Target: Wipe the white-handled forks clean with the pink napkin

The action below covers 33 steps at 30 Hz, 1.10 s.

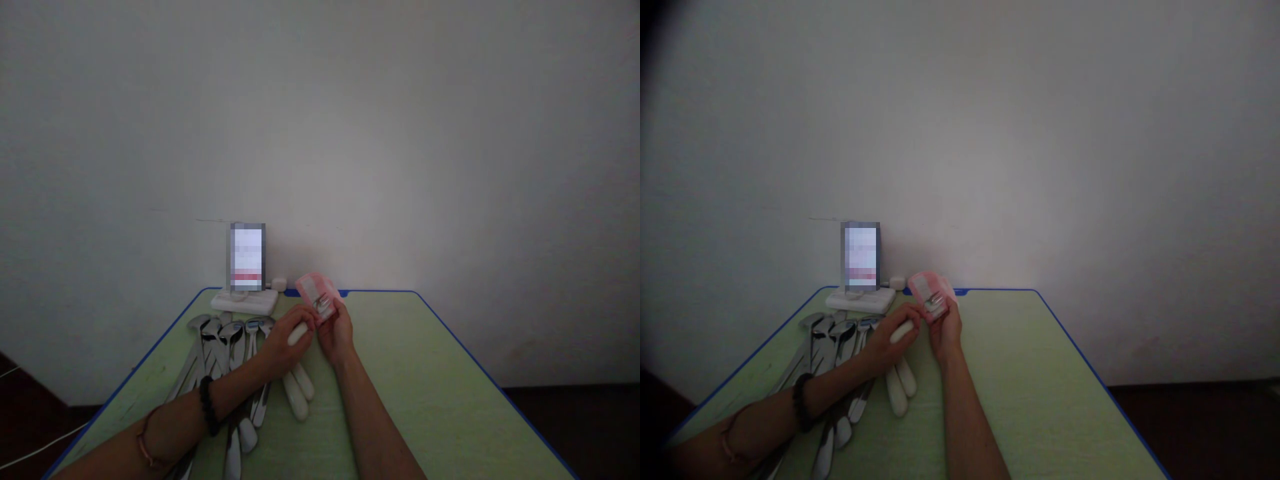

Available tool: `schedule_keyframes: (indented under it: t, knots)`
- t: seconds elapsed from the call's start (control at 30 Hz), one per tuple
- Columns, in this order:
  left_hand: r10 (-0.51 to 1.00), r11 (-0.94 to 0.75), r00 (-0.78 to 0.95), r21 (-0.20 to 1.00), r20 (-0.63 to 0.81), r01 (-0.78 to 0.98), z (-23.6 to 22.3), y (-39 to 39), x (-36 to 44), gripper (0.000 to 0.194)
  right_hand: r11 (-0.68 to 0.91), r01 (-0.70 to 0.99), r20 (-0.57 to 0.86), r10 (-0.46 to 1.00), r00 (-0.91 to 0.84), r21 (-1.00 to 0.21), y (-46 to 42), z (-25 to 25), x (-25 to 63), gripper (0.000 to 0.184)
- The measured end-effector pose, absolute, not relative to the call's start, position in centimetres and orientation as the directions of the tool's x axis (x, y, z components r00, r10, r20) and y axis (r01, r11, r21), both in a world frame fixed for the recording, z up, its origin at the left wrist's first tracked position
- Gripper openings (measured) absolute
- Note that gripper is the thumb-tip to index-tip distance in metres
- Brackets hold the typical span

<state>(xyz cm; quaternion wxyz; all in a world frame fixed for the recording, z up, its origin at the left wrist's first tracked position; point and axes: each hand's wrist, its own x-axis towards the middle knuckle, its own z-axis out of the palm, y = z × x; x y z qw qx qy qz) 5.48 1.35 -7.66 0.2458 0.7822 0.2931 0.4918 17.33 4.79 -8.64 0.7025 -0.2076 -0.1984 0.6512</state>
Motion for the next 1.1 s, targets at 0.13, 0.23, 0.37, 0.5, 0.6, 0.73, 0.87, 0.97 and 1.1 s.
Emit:
schedule_keyframes:
  t: [0.13,0.23,0.37,0.5,0.6,0.73,0.87,0.97,1.1]
  knots:
    - [0.699,-0.708,0.352,0.672,0.622,0.216,-7.7,1.3,5.6,0.012,0.045,-0.844,-0.054,0.995,0.088,-0.535,4.8,-8.8,17.4,0.013]
    - [0.7,-0.706,0.352,0.676,0.621,0.21,-7.8,1.3,5.6,0.012,0.041,-0.839,-0.036,0.997,0.072,-0.543,4.8,-8.9,17.4,0.014]
    - [0.696,-0.709,0.355,0.673,0.624,0.209,-7.7,1.3,5.7,0.013,0.048,-0.846,-0.007,0.998,0.061,-0.531,4.8,-8.8,17.4,0.017]
    - [0.698,-0.708,0.366,0.669,0.616,0.225,-7.7,1.3,5.7,0.014,0.044,-0.836,0.008,0.999,0.047,-0.547,4.9,-9.0,17.4,0.018]
    - [0.701,-0.704,0.376,0.673,0.606,0.226,-7.8,1.3,5.7,0.014,0.031,-0.821,0.018,1.0,0.025,-0.57,5.1,-9.3,17.4,0.015]
    - [0.702,-0.7,0.384,0.679,0.6,0.219,-7.8,1.2,5.7,0.015,0.016,-0.813,-0.02,0.999,0.034,-0.581,5.4,-9.9,17.5,0.01]
    - [0.702,-0.699,0.383,0.682,0.6,0.214,-7.8,1.2,5.8,0.015,0.009,-0.784,-0.046,0.998,0.048,-0.62,5.5,-10.4,17.4,0.009]
    - [0.698,-0.705,0.383,0.675,0.605,0.218,-7.9,1.3,5.7,0.015,0.048,-0.767,-0.03,0.996,0.088,-0.64,5.5,-10.6,17.3,0.009]
    - [0.692,-0.711,0.384,0.671,0.612,0.212,-8.0,1.4,5.7,0.016,0.053,-0.762,-0.035,0.995,0.098,-0.646,5.2,-10.5,17.3,0.01]
